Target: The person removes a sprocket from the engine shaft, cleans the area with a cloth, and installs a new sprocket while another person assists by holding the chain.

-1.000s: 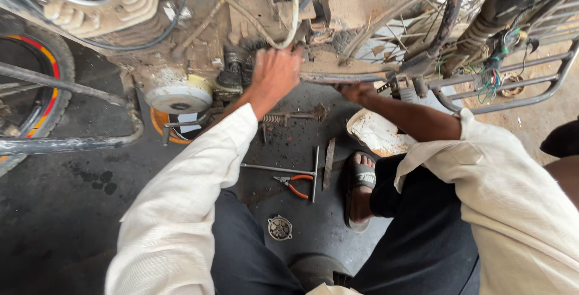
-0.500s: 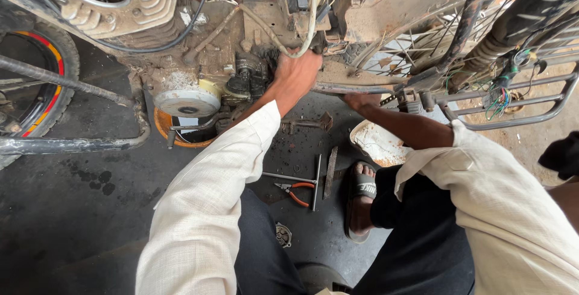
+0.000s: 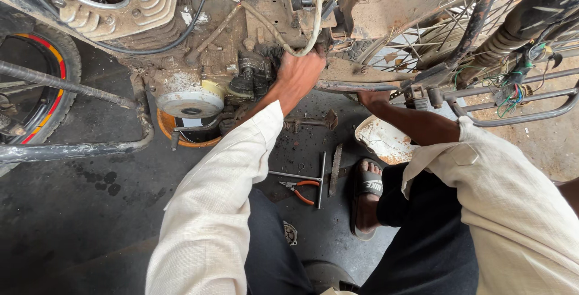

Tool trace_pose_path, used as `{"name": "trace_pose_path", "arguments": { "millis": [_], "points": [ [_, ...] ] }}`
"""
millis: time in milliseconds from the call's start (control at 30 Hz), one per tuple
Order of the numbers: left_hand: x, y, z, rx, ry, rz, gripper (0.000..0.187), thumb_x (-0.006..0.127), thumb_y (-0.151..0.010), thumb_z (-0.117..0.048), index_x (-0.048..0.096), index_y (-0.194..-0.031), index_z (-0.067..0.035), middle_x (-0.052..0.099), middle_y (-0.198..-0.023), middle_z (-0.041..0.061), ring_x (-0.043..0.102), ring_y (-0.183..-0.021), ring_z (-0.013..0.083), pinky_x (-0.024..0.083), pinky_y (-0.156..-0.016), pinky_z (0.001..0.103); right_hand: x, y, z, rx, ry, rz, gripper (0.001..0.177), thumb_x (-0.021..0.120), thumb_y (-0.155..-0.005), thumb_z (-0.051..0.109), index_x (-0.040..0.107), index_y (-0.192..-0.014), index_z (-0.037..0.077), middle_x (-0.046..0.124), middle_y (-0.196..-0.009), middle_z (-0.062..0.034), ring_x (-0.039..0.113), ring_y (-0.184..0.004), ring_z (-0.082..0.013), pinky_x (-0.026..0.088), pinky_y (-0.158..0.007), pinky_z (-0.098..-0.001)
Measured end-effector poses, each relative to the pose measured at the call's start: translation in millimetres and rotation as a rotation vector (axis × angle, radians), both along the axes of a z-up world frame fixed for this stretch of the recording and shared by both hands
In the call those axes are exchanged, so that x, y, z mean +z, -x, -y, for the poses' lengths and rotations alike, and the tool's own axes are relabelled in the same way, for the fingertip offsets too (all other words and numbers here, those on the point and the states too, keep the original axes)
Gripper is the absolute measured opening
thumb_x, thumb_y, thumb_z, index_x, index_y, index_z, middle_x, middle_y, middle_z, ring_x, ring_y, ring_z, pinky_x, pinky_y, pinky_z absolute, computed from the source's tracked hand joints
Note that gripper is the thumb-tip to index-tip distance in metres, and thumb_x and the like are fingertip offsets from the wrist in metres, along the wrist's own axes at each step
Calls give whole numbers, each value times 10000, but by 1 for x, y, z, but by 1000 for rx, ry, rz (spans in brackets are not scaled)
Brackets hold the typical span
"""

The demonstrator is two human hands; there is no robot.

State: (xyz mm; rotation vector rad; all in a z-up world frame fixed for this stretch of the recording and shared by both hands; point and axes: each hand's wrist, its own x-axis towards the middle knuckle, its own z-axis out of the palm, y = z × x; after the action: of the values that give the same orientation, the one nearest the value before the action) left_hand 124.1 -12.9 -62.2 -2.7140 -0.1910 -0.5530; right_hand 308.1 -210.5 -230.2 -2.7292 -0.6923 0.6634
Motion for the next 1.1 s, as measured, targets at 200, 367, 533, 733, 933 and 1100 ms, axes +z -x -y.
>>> {"name": "trace_pose_path", "arguments": {
  "millis": [200,367,533,733,933,1100],
  "points": [
    [9,2,1,-3,-43,44,380,729,-819,-144,748,-1180,-29,679,-497,40,601,-363,112,412,-323,292,7,-5,-2,7,3,-7,659,540,-838,526,536,-1409,197,517,-1445,-81,457,-1358,-308,330,-1125,-468],
    [7,0,1,-20,8,-37,40,748,-853,-120,788,-862,-115,702,-596,26,648,-502,158,436,-416,317,11,-9,0,8,12,-3,641,566,-821,501,565,-1384,195,545,-1418,-75,479,-1334,-301,347,-1111,-469],
    [-20,-24,-2,9,-66,59,20,762,-766,-165,769,-748,-158,721,-649,15,690,-546,207,493,-409,378,13,-11,5,14,20,5,622,591,-804,475,593,-1359,194,574,-1391,-69,502,-1311,-294,363,-1098,-469],
    [-48,-33,-17,-187,-17,146,28,739,-735,-134,730,-750,-156,671,-624,20,685,-579,276,492,-537,435,5,-15,-8,40,21,-16,601,622,-783,444,627,-1329,192,607,-1359,-61,529,-1283,-285,383,-1081,-469],
    [-39,-27,-17,-140,51,24,95,742,-791,-116,726,-712,-166,680,-600,22,696,-564,265,506,-525,431,13,2,4,185,63,-76,581,653,-763,414,661,-1298,190,641,-1327,-53,556,-1254,-277,403,-1065,-469],
    [-35,-20,-15,-140,56,108,156,737,-803,-69,749,-690,-176,721,-660,36,720,-600,240,580,-579,386,106,41,20,819,352,-240,565,679,-745,388,689,-1273,189,669,-1300,-47,578,-1231,-269,419,-1051,-469]
  ]
}}
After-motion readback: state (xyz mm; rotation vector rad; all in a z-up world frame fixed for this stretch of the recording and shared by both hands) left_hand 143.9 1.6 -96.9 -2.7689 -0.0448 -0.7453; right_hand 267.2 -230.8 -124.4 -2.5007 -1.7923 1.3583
